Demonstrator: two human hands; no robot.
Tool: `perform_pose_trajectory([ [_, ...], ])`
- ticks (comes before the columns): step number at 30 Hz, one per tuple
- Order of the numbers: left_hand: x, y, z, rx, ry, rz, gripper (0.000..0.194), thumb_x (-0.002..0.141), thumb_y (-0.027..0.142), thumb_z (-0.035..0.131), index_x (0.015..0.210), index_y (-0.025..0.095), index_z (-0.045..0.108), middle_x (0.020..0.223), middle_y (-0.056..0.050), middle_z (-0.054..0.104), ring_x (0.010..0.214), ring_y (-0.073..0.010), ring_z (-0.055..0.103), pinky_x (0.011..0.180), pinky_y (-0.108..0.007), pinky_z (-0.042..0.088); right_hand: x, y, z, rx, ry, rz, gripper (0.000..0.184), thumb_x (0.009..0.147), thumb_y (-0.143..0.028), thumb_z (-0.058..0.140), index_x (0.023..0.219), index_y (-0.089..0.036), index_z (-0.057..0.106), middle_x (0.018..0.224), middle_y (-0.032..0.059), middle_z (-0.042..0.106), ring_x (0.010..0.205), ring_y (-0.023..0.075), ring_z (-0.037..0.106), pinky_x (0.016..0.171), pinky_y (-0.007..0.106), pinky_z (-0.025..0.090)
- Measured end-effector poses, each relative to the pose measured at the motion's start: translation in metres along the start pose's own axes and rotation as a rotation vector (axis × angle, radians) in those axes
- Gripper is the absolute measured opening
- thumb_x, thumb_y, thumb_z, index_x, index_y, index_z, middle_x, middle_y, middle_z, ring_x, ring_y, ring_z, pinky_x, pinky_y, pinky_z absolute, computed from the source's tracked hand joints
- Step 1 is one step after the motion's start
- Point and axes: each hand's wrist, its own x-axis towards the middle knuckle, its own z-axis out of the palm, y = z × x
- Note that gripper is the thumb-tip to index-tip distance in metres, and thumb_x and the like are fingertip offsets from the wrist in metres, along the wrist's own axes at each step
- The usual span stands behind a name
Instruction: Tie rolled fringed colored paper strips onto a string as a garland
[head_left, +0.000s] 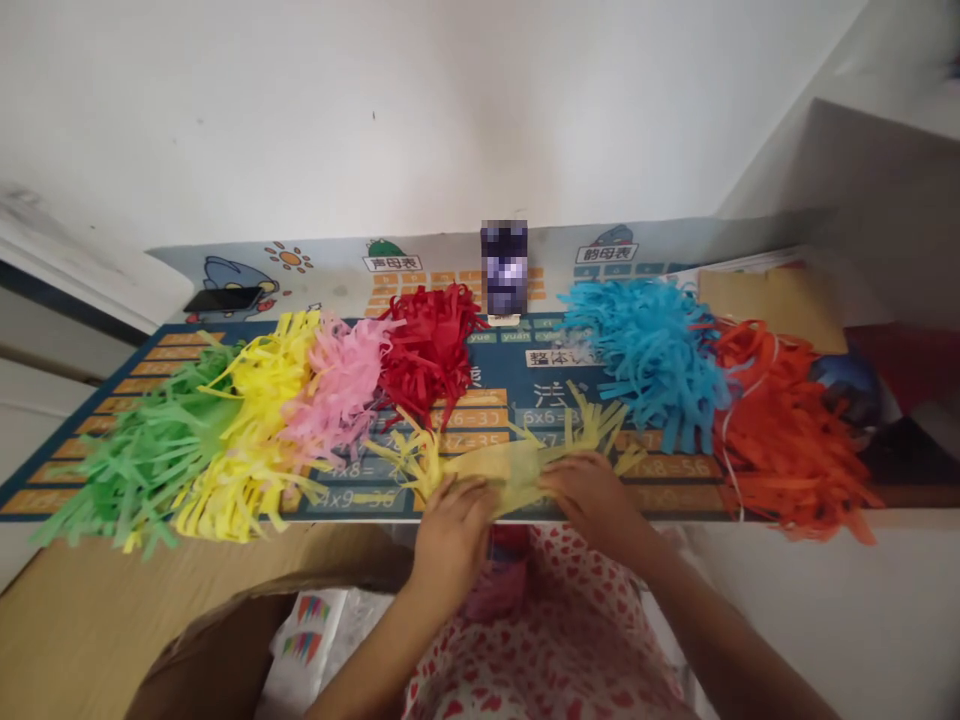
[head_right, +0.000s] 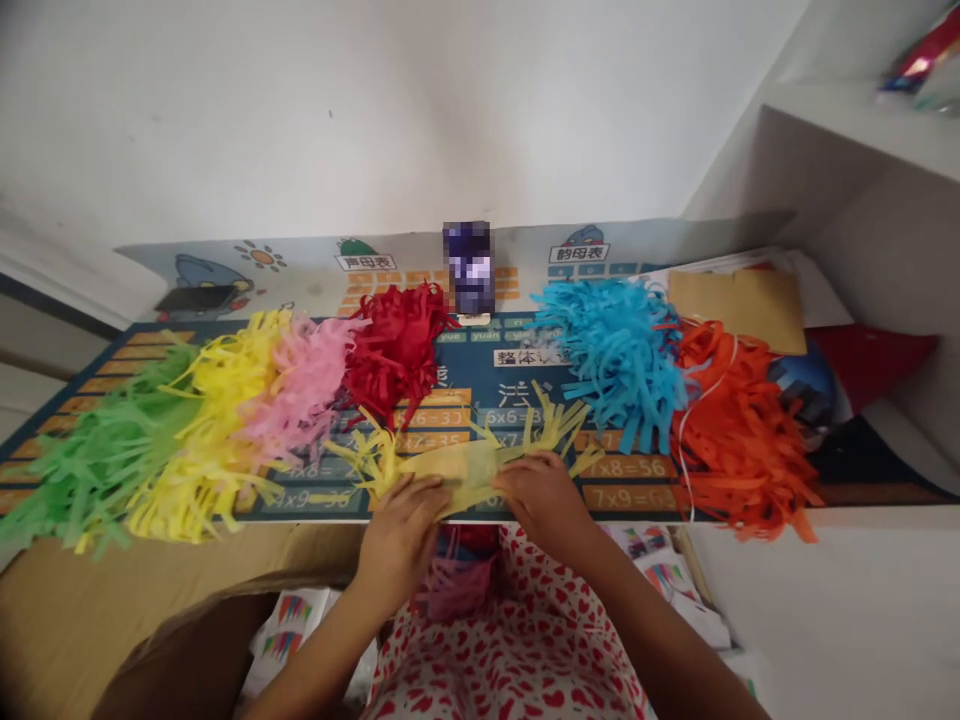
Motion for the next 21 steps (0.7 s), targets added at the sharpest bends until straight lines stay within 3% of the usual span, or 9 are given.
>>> perform_pose_trajectory([
  [6,0.004,-0.012,-0.013,-0.054,0.036,-0.236,0.014,0.090,0.027,0.057,0.098,0.024,0.068,0.096,-0.003,0.076,0.095,-0.0223,0.067,0.101,-0.048,0.034,0.024,-0.009,-0.012,0.005,-0.053,0.159,0.015,0.092,-0.029,0.056,0.093,-0.024,0.070,0.092,0.0023,0.073,0.090,0.0200,0.062,0.084,0.035,0.032],
  [11,0.029,-0.007,-0.007,0.096,0.068,-0.399,0.025,0.091,0.035,0.056,0.075,0.022,0.070,0.071,-0.002,0.072,0.077,-0.0224,0.065,0.092,-0.046,0.034,0.050,-0.018,-0.002,-0.231,-0.107,0.351,0.036,0.095,-0.032,0.052,0.064,-0.019,0.064,0.068,0.0011,0.068,0.073,0.0173,0.059,0.075,0.033,0.028],
  [16,0.041,-0.012,-0.005,0.245,-0.045,-0.438,0.029,0.089,0.039,0.056,0.069,0.022,0.069,0.064,-0.002,0.069,0.073,-0.0238,0.062,0.083,-0.043,0.033,0.059,-0.013,0.006,-0.305,-0.078,0.420,0.025,0.089,-0.033,0.062,0.068,-0.019,0.065,0.073,0.0014,0.070,0.074,0.0174,0.060,0.071,0.031,0.026],
  [21,0.043,-0.016,-0.004,0.308,-0.066,-0.429,0.029,0.088,0.040,0.055,0.070,0.021,0.067,0.065,-0.005,0.069,0.073,-0.0240,0.062,0.080,-0.041,0.033,0.059,-0.007,0.009,-0.339,-0.039,0.435,0.024,0.086,-0.035,0.063,0.067,-0.020,0.064,0.069,0.0012,0.069,0.066,0.0173,0.058,0.069,0.031,0.027],
])
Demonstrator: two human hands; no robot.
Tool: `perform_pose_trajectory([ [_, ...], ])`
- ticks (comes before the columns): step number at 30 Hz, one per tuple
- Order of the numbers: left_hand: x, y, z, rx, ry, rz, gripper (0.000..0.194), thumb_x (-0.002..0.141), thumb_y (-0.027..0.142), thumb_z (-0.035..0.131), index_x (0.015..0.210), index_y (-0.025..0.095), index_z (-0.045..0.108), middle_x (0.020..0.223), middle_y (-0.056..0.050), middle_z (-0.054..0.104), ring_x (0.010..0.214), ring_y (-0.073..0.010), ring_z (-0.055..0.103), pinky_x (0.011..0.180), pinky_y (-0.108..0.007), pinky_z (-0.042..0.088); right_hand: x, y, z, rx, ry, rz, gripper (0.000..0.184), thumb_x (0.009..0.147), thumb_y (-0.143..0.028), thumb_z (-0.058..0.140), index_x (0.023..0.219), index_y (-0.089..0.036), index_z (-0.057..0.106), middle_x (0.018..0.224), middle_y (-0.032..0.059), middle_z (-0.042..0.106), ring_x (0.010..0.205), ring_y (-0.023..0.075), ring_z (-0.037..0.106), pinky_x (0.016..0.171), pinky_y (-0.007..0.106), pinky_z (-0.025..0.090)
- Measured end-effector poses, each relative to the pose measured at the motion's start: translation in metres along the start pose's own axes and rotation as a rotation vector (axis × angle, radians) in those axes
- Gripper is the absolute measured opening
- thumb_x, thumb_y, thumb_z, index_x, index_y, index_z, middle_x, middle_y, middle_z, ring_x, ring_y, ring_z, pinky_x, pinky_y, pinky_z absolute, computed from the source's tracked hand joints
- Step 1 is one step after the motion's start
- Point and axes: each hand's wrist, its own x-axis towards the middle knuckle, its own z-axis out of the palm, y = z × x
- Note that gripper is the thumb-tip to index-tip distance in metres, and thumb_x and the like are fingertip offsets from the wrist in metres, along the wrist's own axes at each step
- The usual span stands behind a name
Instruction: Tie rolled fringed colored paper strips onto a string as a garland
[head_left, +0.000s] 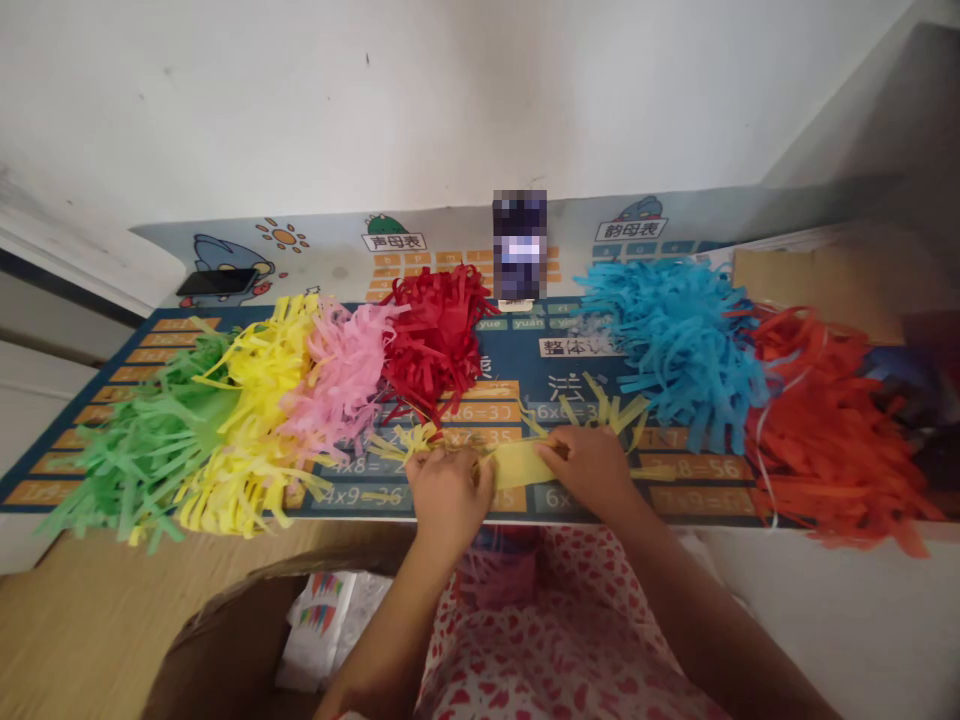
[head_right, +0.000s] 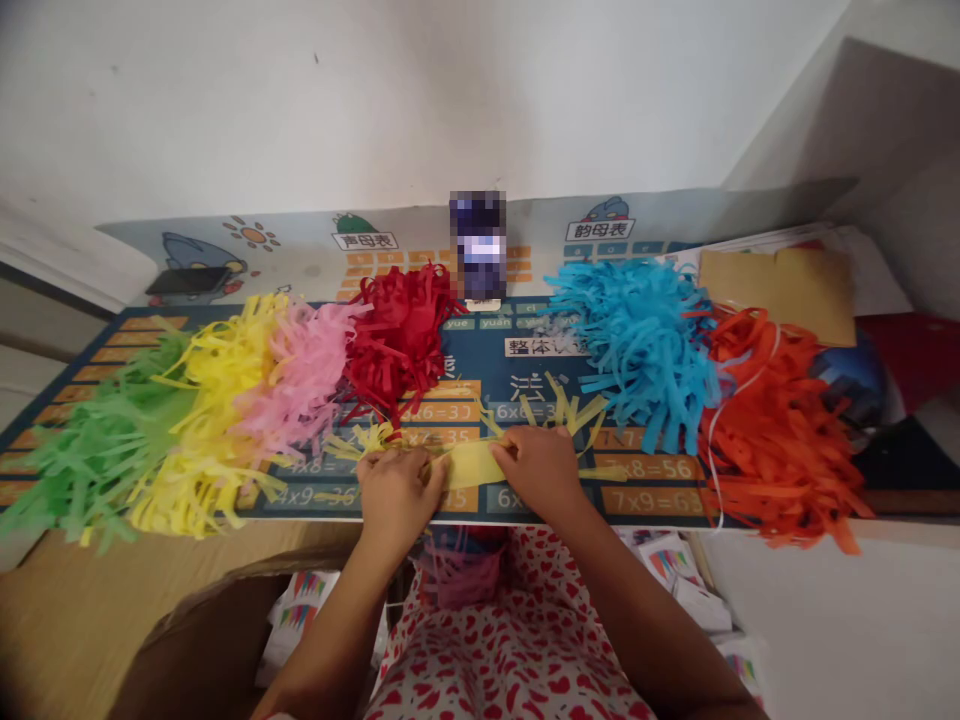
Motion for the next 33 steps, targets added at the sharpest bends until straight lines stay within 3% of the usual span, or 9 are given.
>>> perform_pose_trajectory([
  [9,0.004,-0.001,0.002,0.029,-0.015,0.019,0.026,0.087,0.041,0.057,0.077,0.021,0.068,0.063,-0.005,0.067,0.070,-0.0239,0.061,0.078,-0.041,0.034,0.001,0.002,0.006,0.019,0.078,-0.042,0.032,0.089,-0.037,0.058,0.062,-0.020,0.058,0.062,0.0000,0.067,0.058,0.0153,0.055,0.067,0.031,0.029],
  [13,0.005,-0.004,-0.003,0.027,0.103,0.055,0.024,0.088,0.037,0.060,0.103,0.019,0.067,0.097,-0.011,0.071,0.093,-0.0283,0.061,0.086,-0.044,0.035,0.004,0.005,0.007,-0.006,0.056,-0.002,0.031,0.088,-0.040,0.061,0.063,-0.021,0.059,0.061,-0.0001,0.066,0.060,0.0170,0.056,0.070,0.033,0.031],
  [15,0.009,-0.008,-0.007,0.045,0.118,0.263,0.021,0.091,0.029,0.059,0.108,0.019,0.065,0.111,-0.012,0.068,0.104,-0.0286,0.057,0.091,-0.043,0.034,0.005,0.010,0.005,-0.032,0.089,0.036,0.028,0.088,-0.040,0.063,0.068,-0.021,0.061,0.065,0.0017,0.067,0.066,0.0197,0.058,0.073,0.035,0.033],
  [18,0.018,-0.015,-0.017,0.088,-0.067,0.706,0.014,0.093,0.019,0.054,0.099,0.020,0.066,0.101,-0.008,0.070,0.097,-0.0242,0.058,0.090,-0.039,0.036,-0.003,0.016,-0.005,-0.061,0.318,0.071,0.024,0.090,-0.042,0.061,0.092,-0.019,0.067,0.091,0.0101,0.072,0.087,0.0267,0.062,0.081,0.040,0.036],
  [20,0.022,-0.017,-0.023,0.123,-0.180,0.834,0.014,0.094,0.018,0.053,0.099,0.019,0.066,0.096,-0.007,0.070,0.093,-0.0228,0.059,0.089,-0.039,0.036,-0.014,0.018,-0.013,-0.033,0.436,-0.061,0.025,0.092,-0.038,0.058,0.106,-0.019,0.065,0.109,0.0133,0.069,0.101,0.0279,0.060,0.090,0.042,0.035],
  [23,0.019,-0.017,-0.032,0.158,-0.205,0.802,0.017,0.093,0.019,0.053,0.104,0.019,0.065,0.094,-0.008,0.069,0.094,-0.0245,0.060,0.094,-0.044,0.036,-0.032,0.017,-0.021,0.032,0.264,-0.490,0.018,0.095,-0.025,0.054,0.108,-0.024,0.066,0.112,0.0069,0.070,0.103,0.0213,0.061,0.099,0.041,0.032],
  [25,0.013,-0.015,-0.037,0.153,-0.186,0.754,0.020,0.092,0.025,0.055,0.106,0.019,0.066,0.093,-0.009,0.069,0.096,-0.0274,0.059,0.098,-0.050,0.034,-0.037,0.017,-0.019,0.010,0.135,-0.659,0.018,0.094,-0.021,0.053,0.106,-0.024,0.066,0.109,0.0046,0.071,0.101,0.0196,0.061,0.101,0.041,0.031],
  [28,0.006,-0.010,-0.039,0.096,-0.132,0.684,0.023,0.088,0.034,0.058,0.102,0.020,0.068,0.091,-0.010,0.069,0.102,-0.0312,0.057,0.106,-0.059,0.027,-0.030,0.019,-0.013,-0.076,0.104,-0.694,0.015,0.094,-0.020,0.052,0.100,-0.020,0.066,0.103,0.0063,0.071,0.097,0.0200,0.061,0.097,0.041,0.032],
  [33,0.003,-0.002,-0.032,0.051,-0.049,0.624,0.016,0.085,0.032,0.059,0.088,0.020,0.070,0.084,-0.009,0.069,0.103,-0.0310,0.056,0.112,-0.064,0.020,-0.006,0.020,-0.015,-0.104,0.106,-0.669,0.019,0.092,-0.014,0.051,0.080,-0.018,0.065,0.085,0.0042,0.071,0.080,0.0160,0.060,0.088,0.036,0.032],
])
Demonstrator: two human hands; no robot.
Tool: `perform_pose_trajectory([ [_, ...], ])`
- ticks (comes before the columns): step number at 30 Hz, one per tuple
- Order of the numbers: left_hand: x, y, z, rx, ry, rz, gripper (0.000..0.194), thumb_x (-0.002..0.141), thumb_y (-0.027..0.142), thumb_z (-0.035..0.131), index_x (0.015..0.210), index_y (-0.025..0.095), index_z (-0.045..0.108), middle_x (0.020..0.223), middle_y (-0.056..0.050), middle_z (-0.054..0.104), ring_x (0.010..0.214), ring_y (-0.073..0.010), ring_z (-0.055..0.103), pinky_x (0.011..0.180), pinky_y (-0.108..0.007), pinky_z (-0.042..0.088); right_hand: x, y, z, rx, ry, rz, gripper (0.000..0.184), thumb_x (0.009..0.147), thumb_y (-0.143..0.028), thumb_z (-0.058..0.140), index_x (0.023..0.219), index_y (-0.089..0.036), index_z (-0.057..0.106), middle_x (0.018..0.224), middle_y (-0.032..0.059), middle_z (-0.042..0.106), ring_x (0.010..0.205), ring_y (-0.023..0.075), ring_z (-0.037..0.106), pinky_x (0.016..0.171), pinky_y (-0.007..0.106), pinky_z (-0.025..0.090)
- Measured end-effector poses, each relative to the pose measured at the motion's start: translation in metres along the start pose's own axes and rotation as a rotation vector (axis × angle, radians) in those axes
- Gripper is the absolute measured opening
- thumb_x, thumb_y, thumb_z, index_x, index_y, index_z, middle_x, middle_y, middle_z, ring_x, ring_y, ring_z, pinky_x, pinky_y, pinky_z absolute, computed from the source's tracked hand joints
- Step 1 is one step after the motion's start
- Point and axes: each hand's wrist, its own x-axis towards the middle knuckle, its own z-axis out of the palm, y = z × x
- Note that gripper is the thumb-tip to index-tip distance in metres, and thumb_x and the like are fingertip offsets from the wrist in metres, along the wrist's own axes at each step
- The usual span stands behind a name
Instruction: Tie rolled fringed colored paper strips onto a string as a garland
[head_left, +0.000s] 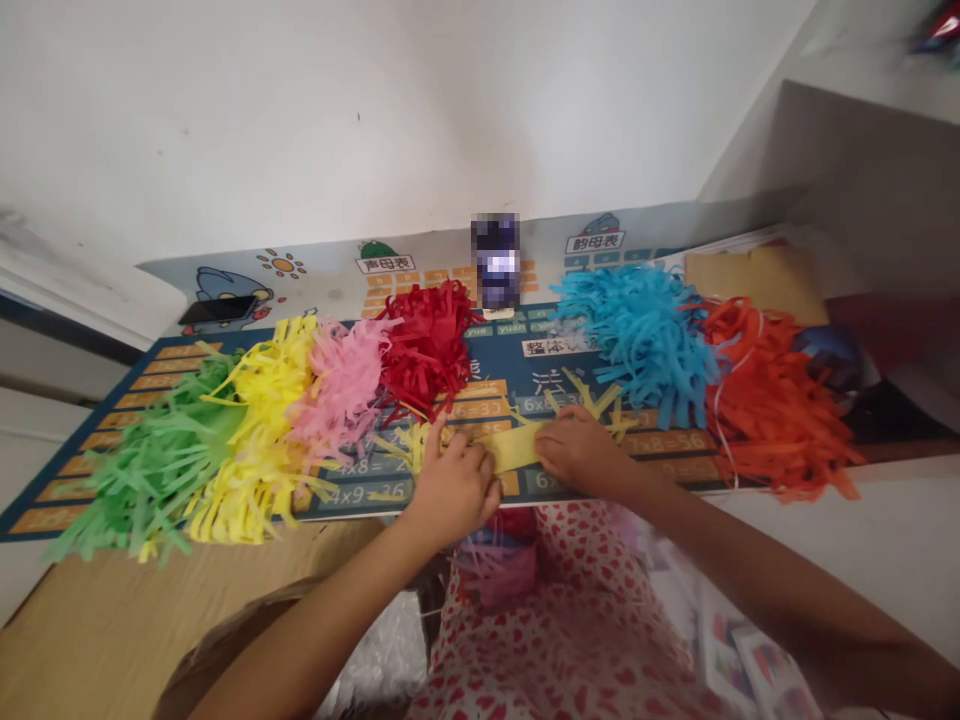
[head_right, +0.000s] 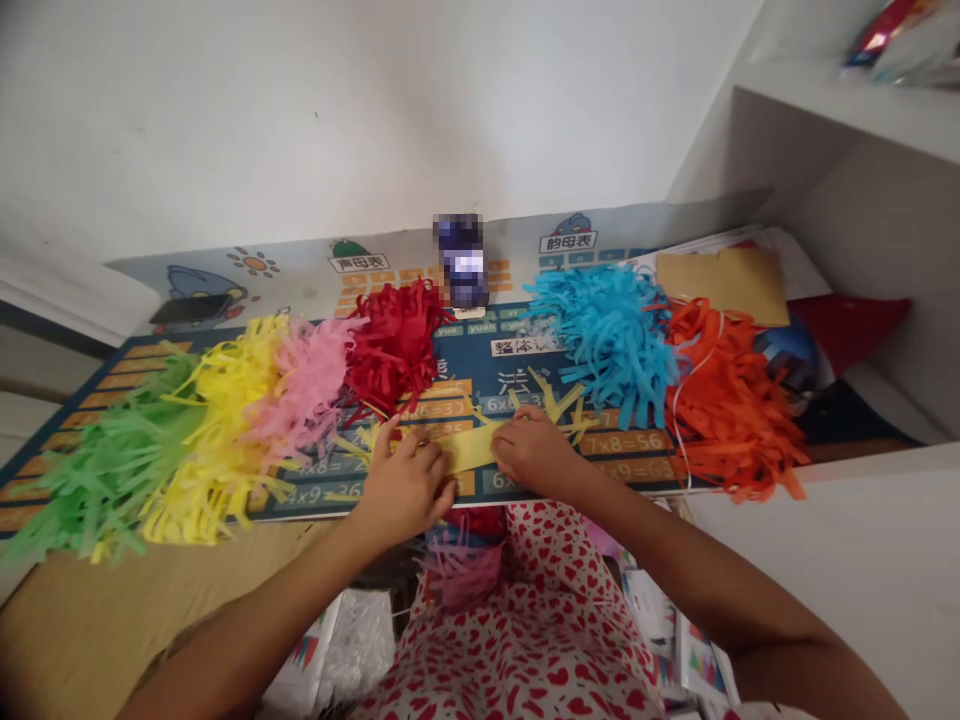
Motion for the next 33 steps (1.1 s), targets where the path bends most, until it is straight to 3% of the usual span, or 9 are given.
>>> perform_pose_trajectory([
  [2,0.001,0.000,0.004,0.023,0.012,-0.005,0.014,0.085,0.029,0.058,0.084,0.020,0.069,0.081,-0.008,0.068,0.099,-0.0297,0.057,0.113,-0.065,0.018,0.005,0.000,-0.006,0.028,0.036,0.035,0.018,0.091,-0.015,0.051,0.078,-0.018,0.064,0.084,0.0034,0.071,0.077,0.0151,0.060,0.085,0.036,0.032],
  [5,0.002,-0.001,0.009,0.061,0.008,0.003,0.012,0.086,0.024,0.058,0.081,0.019,0.068,0.077,-0.007,0.068,0.097,-0.0282,0.058,0.114,-0.065,0.016,0.007,-0.008,-0.012,0.086,0.014,-0.028,0.012,0.089,-0.019,0.054,0.083,-0.018,0.065,0.089,0.0036,0.071,0.081,0.0161,0.060,0.087,0.037,0.031],
  [10,0.001,-0.004,0.012,0.065,0.022,0.011,0.012,0.088,0.017,0.056,0.085,0.020,0.067,0.082,-0.007,0.068,0.101,-0.0274,0.058,0.115,-0.065,0.016,0.007,-0.015,0.001,-0.003,-0.035,-0.102,0.019,0.087,-0.022,0.057,0.105,-0.018,0.064,0.104,0.0085,0.069,0.095,0.0219,0.058,0.090,0.040,0.030],
  [15,-0.009,-0.009,0.009,0.058,0.054,-0.005,0.015,0.091,0.018,0.055,0.085,0.022,0.067,0.081,-0.004,0.070,0.100,-0.0248,0.060,0.115,-0.063,0.015,0.008,0.002,0.008,-0.036,-0.058,-0.036,0.014,0.089,-0.016,0.053,0.086,-0.018,0.067,0.089,0.0066,0.069,0.085,0.0203,0.057,0.086,0.038,0.030],
  [21,-0.011,-0.010,0.010,0.039,0.050,-0.088,0.016,0.091,0.035,0.058,0.090,0.023,0.069,0.092,-0.006,0.072,0.102,-0.0288,0.060,0.111,-0.068,0.013,0.007,0.016,-0.005,0.140,-0.054,0.032,0.015,0.090,-0.017,0.055,0.086,-0.018,0.069,0.091,0.0055,0.071,0.088,0.0188,0.059,0.087,0.035,0.032],
  [27,-0.011,-0.016,0.012,0.024,0.110,-0.072,0.011,0.091,0.024,0.058,0.085,0.024,0.068,0.091,-0.002,0.074,0.100,-0.0256,0.061,0.113,-0.066,0.010,0.004,0.019,-0.001,0.222,0.005,0.050,0.019,0.096,-0.023,0.051,0.091,-0.018,0.069,0.095,0.0053,0.072,0.089,0.0177,0.061,0.087,0.035,0.033],
  [33,-0.006,0.001,0.014,0.032,0.165,-0.083,0.020,0.092,0.031,0.058,0.108,0.022,0.067,0.105,-0.006,0.073,0.107,-0.0274,0.059,0.113,-0.061,0.016,0.003,0.014,-0.007,0.177,0.043,-0.004,0.023,0.096,-0.022,0.048,0.090,-0.019,0.069,0.095,0.0052,0.073,0.091,0.0177,0.060,0.089,0.038,0.033],
])
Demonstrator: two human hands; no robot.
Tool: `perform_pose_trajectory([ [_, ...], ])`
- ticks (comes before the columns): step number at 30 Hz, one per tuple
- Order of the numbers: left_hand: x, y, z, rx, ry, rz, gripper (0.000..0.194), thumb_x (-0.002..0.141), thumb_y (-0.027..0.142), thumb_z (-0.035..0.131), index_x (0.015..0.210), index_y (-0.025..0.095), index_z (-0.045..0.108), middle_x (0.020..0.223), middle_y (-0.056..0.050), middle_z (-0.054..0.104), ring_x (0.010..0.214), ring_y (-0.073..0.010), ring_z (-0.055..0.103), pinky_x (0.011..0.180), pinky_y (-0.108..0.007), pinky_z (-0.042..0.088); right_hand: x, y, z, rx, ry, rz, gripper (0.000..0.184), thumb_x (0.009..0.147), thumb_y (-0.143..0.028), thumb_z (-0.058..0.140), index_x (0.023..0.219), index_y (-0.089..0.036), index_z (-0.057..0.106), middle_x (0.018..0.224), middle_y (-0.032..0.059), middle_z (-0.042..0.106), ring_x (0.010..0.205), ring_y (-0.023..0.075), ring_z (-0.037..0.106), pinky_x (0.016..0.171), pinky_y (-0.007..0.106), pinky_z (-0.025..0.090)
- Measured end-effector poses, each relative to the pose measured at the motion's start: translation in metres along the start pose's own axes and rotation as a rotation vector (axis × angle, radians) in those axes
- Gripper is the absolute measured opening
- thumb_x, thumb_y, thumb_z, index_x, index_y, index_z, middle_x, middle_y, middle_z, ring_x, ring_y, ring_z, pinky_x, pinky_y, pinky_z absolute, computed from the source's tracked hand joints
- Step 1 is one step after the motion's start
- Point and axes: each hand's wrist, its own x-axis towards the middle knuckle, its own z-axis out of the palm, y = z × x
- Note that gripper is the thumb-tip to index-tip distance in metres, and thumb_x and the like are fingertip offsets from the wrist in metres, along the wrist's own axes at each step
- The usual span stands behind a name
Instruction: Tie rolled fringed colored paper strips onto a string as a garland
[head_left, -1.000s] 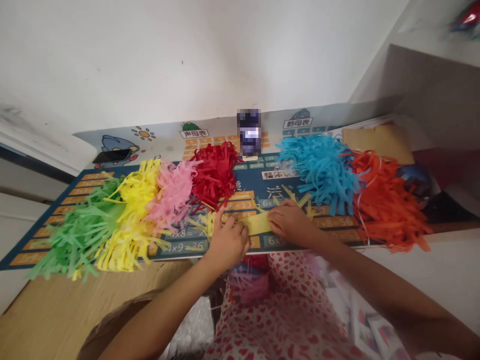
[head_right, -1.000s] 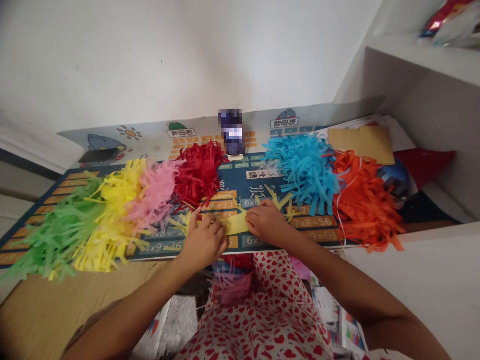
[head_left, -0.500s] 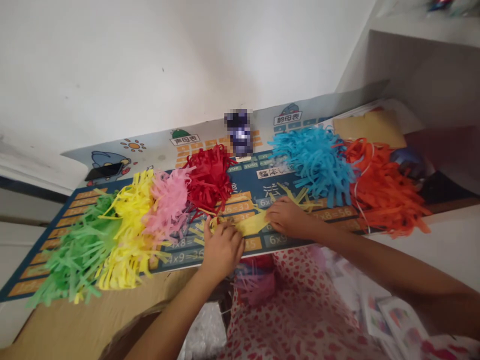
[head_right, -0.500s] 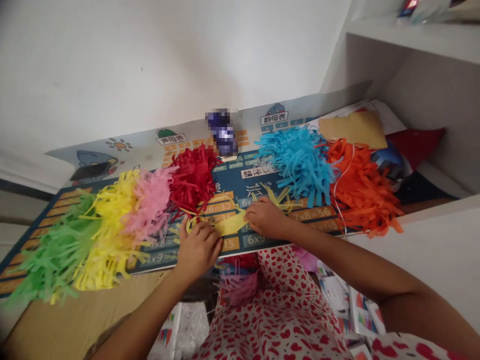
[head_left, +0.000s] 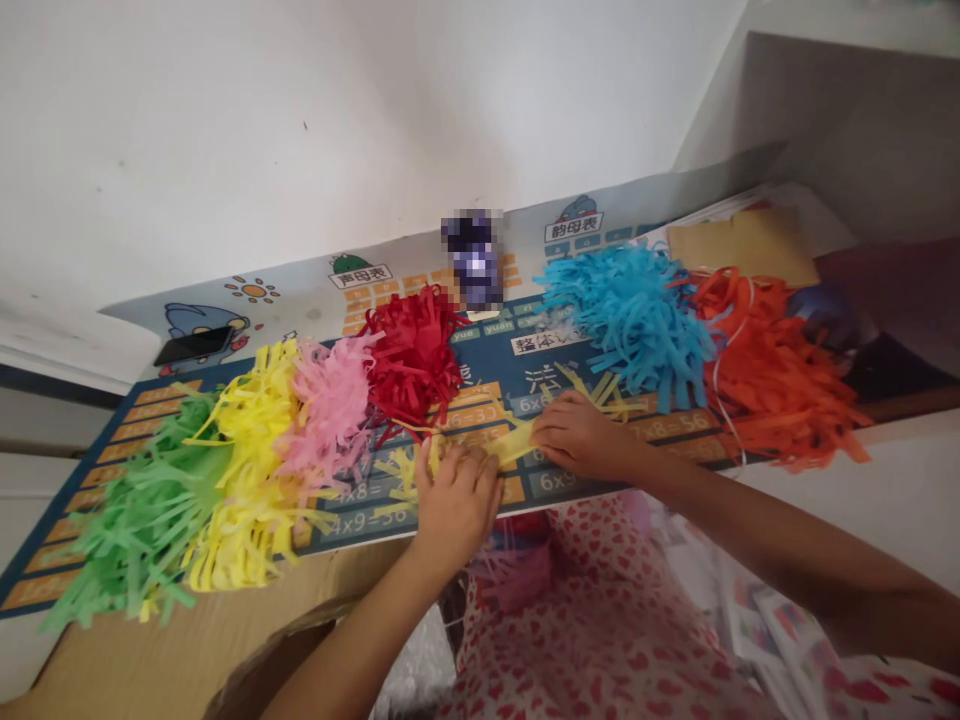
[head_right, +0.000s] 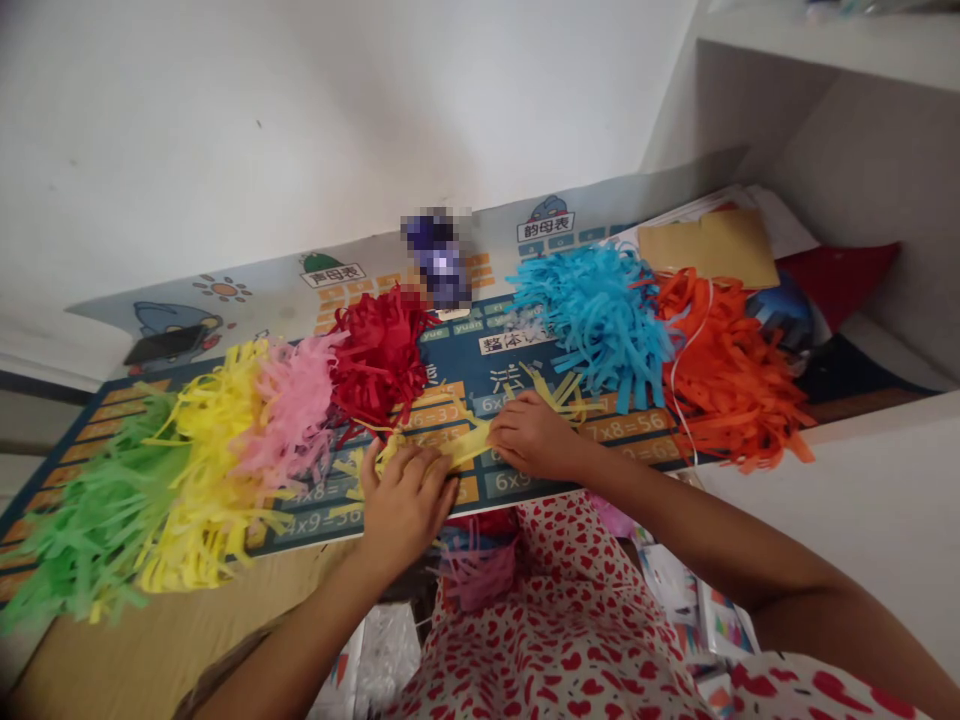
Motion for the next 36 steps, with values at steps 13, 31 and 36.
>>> perform_pose_trajectory([
  [13,-0.004,0.008,0.011,-0.036,-0.005,-0.010,0.009,0.091,0.023,0.062,0.097,0.024,0.068,0.086,0.002,0.074,0.093,-0.0212,0.062,0.110,-0.052,0.020,-0.009,0.003,0.012,-0.120,0.108,-0.128,0.016,0.095,-0.020,0.055,0.085,-0.021,0.068,0.087,0.0008,0.072,0.084,0.0158,0.057,0.086,0.038,0.029],
  [31,0.006,-0.017,0.012,-0.146,-0.173,-0.356,0.028,0.088,0.034,0.060,0.063,0.021,0.066,0.079,-0.003,0.071,0.089,-0.0254,0.060,0.086,-0.045,0.032,0.011,0.010,0.013,0.009,-0.116,0.453,0.028,0.084,-0.037,0.071,0.063,-0.019,0.067,0.077,0.0023,0.066,0.079,0.0183,0.054,0.072,0.031,0.027],
  [36,0.010,-0.017,0.011,-0.097,-0.208,-0.363,0.028,0.087,0.033,0.060,0.062,0.022,0.065,0.080,-0.003,0.071,0.088,-0.0253,0.060,0.085,-0.045,0.032,0.016,0.009,0.013,-0.039,-0.156,0.466,0.028,0.082,-0.036,0.071,0.061,-0.019,0.066,0.074,0.0014,0.064,0.076,0.0177,0.051,0.068,0.030,0.025],
])
